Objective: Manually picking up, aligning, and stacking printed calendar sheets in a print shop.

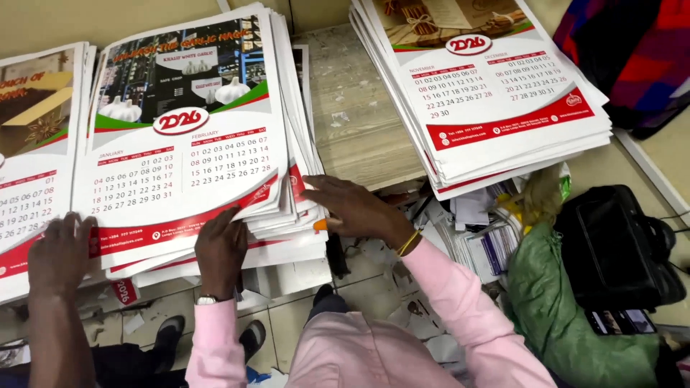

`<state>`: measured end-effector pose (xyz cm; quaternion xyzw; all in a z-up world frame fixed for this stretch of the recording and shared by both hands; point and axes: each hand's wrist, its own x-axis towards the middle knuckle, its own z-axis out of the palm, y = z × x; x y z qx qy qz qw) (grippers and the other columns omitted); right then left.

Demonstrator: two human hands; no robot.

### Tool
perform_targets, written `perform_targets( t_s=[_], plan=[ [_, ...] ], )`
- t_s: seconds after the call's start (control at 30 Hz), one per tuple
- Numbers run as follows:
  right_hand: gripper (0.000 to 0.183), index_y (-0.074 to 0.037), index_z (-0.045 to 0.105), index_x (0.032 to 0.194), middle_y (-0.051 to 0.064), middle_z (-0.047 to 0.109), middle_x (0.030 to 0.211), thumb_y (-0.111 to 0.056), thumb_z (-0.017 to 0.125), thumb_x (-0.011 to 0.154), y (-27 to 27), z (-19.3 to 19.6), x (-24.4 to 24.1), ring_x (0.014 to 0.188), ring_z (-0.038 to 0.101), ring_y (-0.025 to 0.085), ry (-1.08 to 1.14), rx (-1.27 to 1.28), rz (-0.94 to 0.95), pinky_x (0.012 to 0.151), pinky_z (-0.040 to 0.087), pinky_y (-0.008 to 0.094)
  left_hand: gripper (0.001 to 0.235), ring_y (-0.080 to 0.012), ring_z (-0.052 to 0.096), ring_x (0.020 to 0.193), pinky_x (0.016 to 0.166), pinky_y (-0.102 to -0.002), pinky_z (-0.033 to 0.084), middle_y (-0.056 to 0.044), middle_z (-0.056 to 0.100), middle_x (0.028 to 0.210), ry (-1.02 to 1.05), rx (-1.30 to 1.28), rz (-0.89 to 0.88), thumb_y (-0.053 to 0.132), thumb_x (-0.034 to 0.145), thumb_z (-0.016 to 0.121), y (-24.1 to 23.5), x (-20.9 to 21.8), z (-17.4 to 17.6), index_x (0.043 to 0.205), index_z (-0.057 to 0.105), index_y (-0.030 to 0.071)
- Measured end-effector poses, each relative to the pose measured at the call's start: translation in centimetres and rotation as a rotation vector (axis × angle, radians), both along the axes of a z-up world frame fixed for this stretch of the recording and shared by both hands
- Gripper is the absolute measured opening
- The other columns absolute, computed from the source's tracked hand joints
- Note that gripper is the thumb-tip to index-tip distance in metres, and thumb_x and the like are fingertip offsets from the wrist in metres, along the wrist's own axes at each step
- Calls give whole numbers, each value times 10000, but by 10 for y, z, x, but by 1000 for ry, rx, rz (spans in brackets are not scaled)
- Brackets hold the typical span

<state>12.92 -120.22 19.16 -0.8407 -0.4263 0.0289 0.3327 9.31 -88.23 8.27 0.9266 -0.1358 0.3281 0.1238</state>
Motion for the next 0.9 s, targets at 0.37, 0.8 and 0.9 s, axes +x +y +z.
perform_targets(
  t_s=[0.37,0.8,0.9],
  plan=[
    [556,-69,521,1486,214,515,1524,-127,602,940,-134,-16,-10,1439,441,415,184,-211,-228,1186,350,537,166,-239,694,699,668,-333,575,-11,706,811,-419,-115,156,23,897,836,-66,-3,15,952,823,179],
    [392,-139,648,1358,61,701,1347,-292,634,998,-263,-15,65,1235,665,242,118,-58,-241,1017,525,396,97,-292,709,679,561,-385,511,-211,782,890,-600,3,-124,-17,1043,669,-232,59,149,989,750,-10],
    [460,-155,636,1403,152,667,1385,-317,684,975,-277,18,73,1356,561,374,349,-54,-365,1162,410,516,183,-344,603,514,507,-417,498,-156,676,693,-739,-107,-228,7,969,746,-281,91,183,795,786,53]
  ],
)
